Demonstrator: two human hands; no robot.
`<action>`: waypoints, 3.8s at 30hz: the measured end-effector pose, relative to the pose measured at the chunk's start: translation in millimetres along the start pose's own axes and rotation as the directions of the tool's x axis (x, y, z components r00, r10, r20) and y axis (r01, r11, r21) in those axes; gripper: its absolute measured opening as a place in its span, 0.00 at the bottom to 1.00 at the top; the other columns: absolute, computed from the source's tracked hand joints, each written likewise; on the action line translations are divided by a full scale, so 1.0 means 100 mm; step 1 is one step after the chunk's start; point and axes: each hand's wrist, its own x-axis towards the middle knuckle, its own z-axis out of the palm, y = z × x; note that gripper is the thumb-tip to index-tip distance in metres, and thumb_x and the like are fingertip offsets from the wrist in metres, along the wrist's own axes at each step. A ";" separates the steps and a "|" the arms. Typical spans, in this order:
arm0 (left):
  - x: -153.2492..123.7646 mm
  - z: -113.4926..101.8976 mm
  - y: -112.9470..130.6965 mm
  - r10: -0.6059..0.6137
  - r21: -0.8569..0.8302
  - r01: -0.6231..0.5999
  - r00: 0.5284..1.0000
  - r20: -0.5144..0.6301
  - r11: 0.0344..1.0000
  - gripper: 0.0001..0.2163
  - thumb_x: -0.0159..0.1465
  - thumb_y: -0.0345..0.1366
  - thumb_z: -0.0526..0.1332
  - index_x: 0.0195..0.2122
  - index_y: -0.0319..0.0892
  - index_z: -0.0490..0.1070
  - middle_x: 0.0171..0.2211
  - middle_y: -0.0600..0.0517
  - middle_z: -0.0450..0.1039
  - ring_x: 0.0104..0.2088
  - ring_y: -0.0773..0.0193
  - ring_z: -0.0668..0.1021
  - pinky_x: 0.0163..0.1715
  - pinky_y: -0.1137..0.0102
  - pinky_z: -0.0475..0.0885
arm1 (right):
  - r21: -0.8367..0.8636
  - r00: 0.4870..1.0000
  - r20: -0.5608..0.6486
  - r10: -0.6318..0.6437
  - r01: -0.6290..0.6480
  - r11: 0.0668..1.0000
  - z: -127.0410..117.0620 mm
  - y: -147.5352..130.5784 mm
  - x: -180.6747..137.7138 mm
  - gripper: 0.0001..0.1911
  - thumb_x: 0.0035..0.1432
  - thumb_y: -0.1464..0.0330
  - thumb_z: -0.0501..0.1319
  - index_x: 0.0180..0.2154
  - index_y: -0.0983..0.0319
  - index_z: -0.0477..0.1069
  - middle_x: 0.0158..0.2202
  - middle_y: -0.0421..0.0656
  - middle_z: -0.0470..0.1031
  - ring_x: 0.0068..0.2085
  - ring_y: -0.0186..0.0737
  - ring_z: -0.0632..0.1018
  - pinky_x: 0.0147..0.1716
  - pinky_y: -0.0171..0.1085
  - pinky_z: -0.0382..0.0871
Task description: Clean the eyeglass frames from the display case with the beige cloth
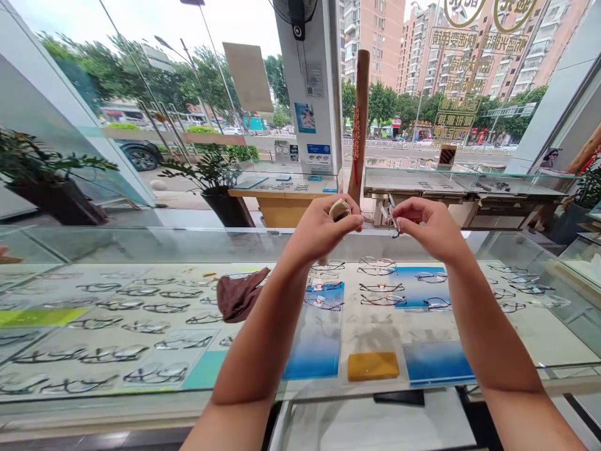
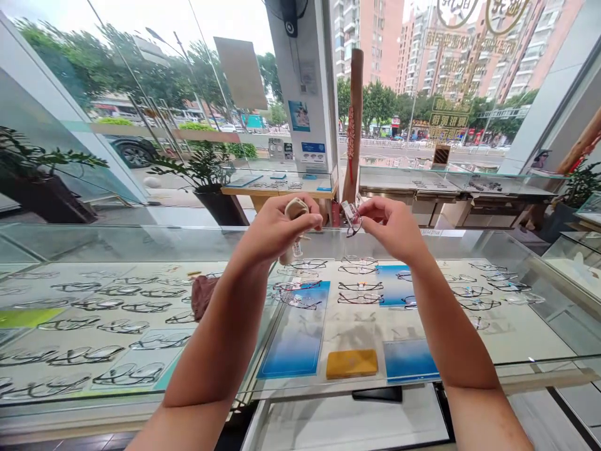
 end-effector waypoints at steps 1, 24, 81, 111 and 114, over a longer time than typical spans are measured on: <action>0.00 -0.01 0.01 0.000 0.004 0.000 1.000 -0.001 1.000 0.06 0.55 0.36 0.65 0.24 0.42 0.71 0.22 0.56 0.73 0.23 0.71 0.68 0.26 0.73 0.63 | -0.043 0.999 -0.013 -0.036 0.035 0.998 0.05 -0.04 0.01 0.05 0.55 0.67 0.66 0.35 0.61 0.77 0.34 0.43 0.84 0.35 0.38 0.81 0.38 0.42 0.74; 0.05 0.15 -0.23 -0.155 -0.104 0.155 0.988 0.010 0.982 0.29 0.61 0.64 0.62 0.21 0.43 0.63 0.19 0.55 0.61 0.20 0.72 0.62 0.20 0.73 0.58 | -0.358 0.962 0.084 -0.260 0.273 0.893 0.04 -0.15 -0.11 0.13 0.66 0.69 0.56 0.44 0.57 0.80 0.42 0.40 0.86 0.43 0.43 0.83 0.43 0.42 0.71; 0.07 -0.09 -0.36 0.626 0.757 -0.137 0.666 -0.407 0.638 0.03 0.67 0.33 0.66 0.41 0.45 0.76 0.40 0.47 0.79 0.37 0.62 0.76 0.38 0.65 0.72 | 0.570 0.970 0.149 0.193 -0.244 0.785 0.09 0.08 0.13 0.10 0.51 0.59 0.72 0.28 0.56 0.75 0.39 0.41 0.85 0.41 0.41 0.79 0.42 0.42 0.71; -0.01 0.04 -0.18 0.271 0.460 -0.277 0.959 0.082 0.844 0.14 0.67 0.48 0.66 0.47 0.44 0.79 0.32 0.53 0.78 0.33 0.65 0.78 0.37 0.70 0.71 | 0.515 0.976 -0.099 0.193 -0.116 0.849 -0.03 0.04 0.12 0.18 0.62 0.47 0.64 0.42 0.52 0.78 0.56 0.38 0.81 0.63 0.48 0.77 0.49 0.43 0.77; 0.01 -0.20 -0.23 0.116 0.548 -0.106 0.993 0.016 0.830 0.16 0.69 0.50 0.60 0.40 0.43 0.78 0.32 0.51 0.78 0.34 0.64 0.77 0.38 0.69 0.70 | 0.483 0.978 -0.134 0.162 -0.078 0.872 -0.06 0.06 0.11 0.19 0.62 0.45 0.63 0.41 0.52 0.78 0.54 0.37 0.81 0.63 0.50 0.77 0.49 0.46 0.78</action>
